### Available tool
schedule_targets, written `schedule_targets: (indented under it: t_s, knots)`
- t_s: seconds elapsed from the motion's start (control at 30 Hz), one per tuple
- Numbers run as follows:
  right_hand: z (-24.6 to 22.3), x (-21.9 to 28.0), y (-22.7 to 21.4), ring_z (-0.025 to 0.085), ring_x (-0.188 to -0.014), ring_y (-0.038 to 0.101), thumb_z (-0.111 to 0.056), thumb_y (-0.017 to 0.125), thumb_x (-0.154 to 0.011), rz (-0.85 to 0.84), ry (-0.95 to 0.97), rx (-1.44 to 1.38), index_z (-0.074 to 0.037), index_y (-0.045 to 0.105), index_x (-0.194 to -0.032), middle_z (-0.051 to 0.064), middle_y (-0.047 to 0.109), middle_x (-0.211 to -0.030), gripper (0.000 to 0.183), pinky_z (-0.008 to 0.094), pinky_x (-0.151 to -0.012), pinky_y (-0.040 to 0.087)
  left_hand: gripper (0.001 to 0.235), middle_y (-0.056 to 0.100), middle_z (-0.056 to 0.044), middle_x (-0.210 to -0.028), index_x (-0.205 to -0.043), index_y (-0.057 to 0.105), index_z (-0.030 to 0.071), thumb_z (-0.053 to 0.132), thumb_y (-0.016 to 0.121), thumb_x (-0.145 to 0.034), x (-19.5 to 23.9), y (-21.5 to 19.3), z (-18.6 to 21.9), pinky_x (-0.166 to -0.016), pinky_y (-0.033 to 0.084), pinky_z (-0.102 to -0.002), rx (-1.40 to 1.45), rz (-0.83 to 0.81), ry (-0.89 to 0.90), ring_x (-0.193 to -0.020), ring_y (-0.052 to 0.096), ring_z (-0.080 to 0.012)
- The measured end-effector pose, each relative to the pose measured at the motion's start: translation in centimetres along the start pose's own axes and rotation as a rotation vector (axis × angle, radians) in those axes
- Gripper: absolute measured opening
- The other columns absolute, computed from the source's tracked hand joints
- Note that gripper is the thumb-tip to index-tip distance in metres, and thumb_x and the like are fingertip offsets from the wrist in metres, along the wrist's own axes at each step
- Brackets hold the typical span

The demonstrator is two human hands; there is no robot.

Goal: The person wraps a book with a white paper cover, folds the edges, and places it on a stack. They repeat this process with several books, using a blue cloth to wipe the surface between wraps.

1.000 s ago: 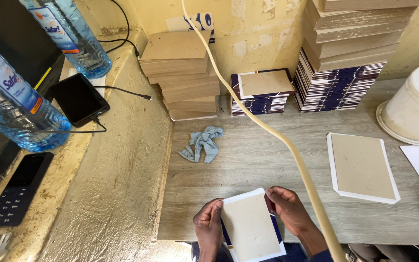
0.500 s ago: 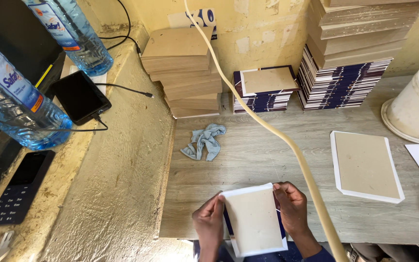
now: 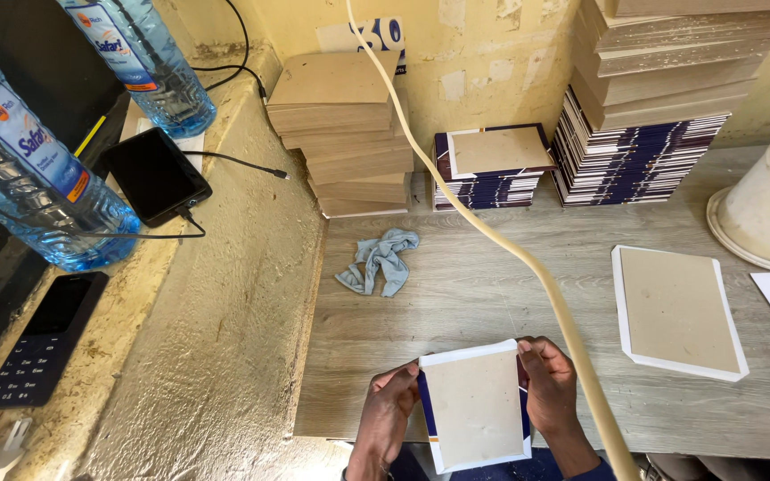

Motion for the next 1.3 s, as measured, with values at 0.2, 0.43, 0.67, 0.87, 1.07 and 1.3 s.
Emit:
schedule_targets:
  t_s: [0.2, 0.43, 0.67, 0.87, 1.07, 1.3]
  knots:
    - [-2.5, -0.7, 0.8, 0.019, -0.060, 0.052, -0.032, 0.065, -0.107, -0.520, 0.205, 0.028, -0.003, 0.062, -0.078, 0.007, 0.056, -0.066, 0.041, 0.034, -0.056, 0.041, 0.045, 0.042, 0.006, -0.061, -0.056, 0.061, 0.014, 0.014, 0.084, -0.096, -0.6, -1.0, 1.2, -0.066, 0.030, -0.032, -0.155, -0.114, 0.067, -0.063, 0.035, -0.0106]
    - [-0.6, -6.4, 2.0, 0.019, -0.070, 0.082, -0.041, 0.071, -0.094, -0.866, 0.280, 0.662, -0.002, 0.091, -0.093, 0.011, 0.090, -0.081, 0.044, 0.030, -0.067, 0.068, 0.011, 0.089, -0.011, -0.116, -0.091, 0.088, 0.016, 0.014, 0.080, -0.098, -7.5, -1.6, 3.0, -0.059, 0.073, -0.023, -0.963, -0.140, -0.075, -0.078, 0.087, -0.0157]
    - [1.9, -9.6, 7.4, 0.035, -0.106, 0.066, -0.029, 0.090, -0.080, -0.701, -0.264, 1.111, -0.015, 0.080, -0.099, 0.008, 0.073, -0.102, 0.026, 0.050, -0.096, 0.049, 0.005, 0.072, -0.004, -0.098, -0.093, 0.080, 0.012, 0.009, 0.076, -0.093, -13.5, -3.1, 0.5, -0.087, 0.053, -0.038, -1.429, 0.107, 0.343, -0.097, 0.066, -0.0248]
    - [5.2, -6.6, 7.5, 0.028, -0.107, 0.064, -0.039, 0.088, -0.080, -0.681, -0.429, 1.357, -0.030, 0.080, -0.095, 0.000, 0.073, -0.109, 0.020, 0.043, -0.094, 0.049, 0.014, 0.064, -0.008, -0.100, -0.108, 0.065, 0.013, 0.008, 0.060, -0.095, -11.6, -2.2, -4.1, -0.072, 0.053, -0.040, -1.974, 0.114, 0.533, -0.082, 0.067, -0.0277]
    - [4.7, -3.0, 7.4, 0.033, -0.103, 0.067, -0.046, 0.063, -0.101, -0.704, -0.678, 1.716, -0.020, 0.074, -0.108, 0.008, 0.074, -0.112, 0.029, 0.048, -0.102, 0.047, 0.052, 0.062, -0.020, -0.133, -0.157, 0.050, 0.019, 0.042, 0.047, -0.111, -7.6, -0.6, -6.1, -0.068, 0.053, -0.046, -2.012, 0.276, 0.777, -0.076, 0.066, -0.0327]
    - [3.5, -14.1, 22.5, 0.030, -0.123, 0.063, -0.022, 0.061, -0.109, -1.259, -0.709, 0.843, -0.009, 0.075, -0.128, 0.009, 0.075, -0.126, 0.026, 0.041, -0.111, 0.040, 0.040, 0.069, -0.018, -0.128, -0.132, 0.076, 0.013, 0.031, 0.061, -0.100, -6.4, -0.7, -4.5, -0.097, 0.044, -0.056, -1.722, 0.270, 0.905, -0.116, 0.060, -0.0403]
Point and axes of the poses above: each hand's wrist, its own x-axis away from the middle knuckle, its own y-axis out of the palm, z = x × y, the point moved 4 cm from there along -x, towards the middle knuckle
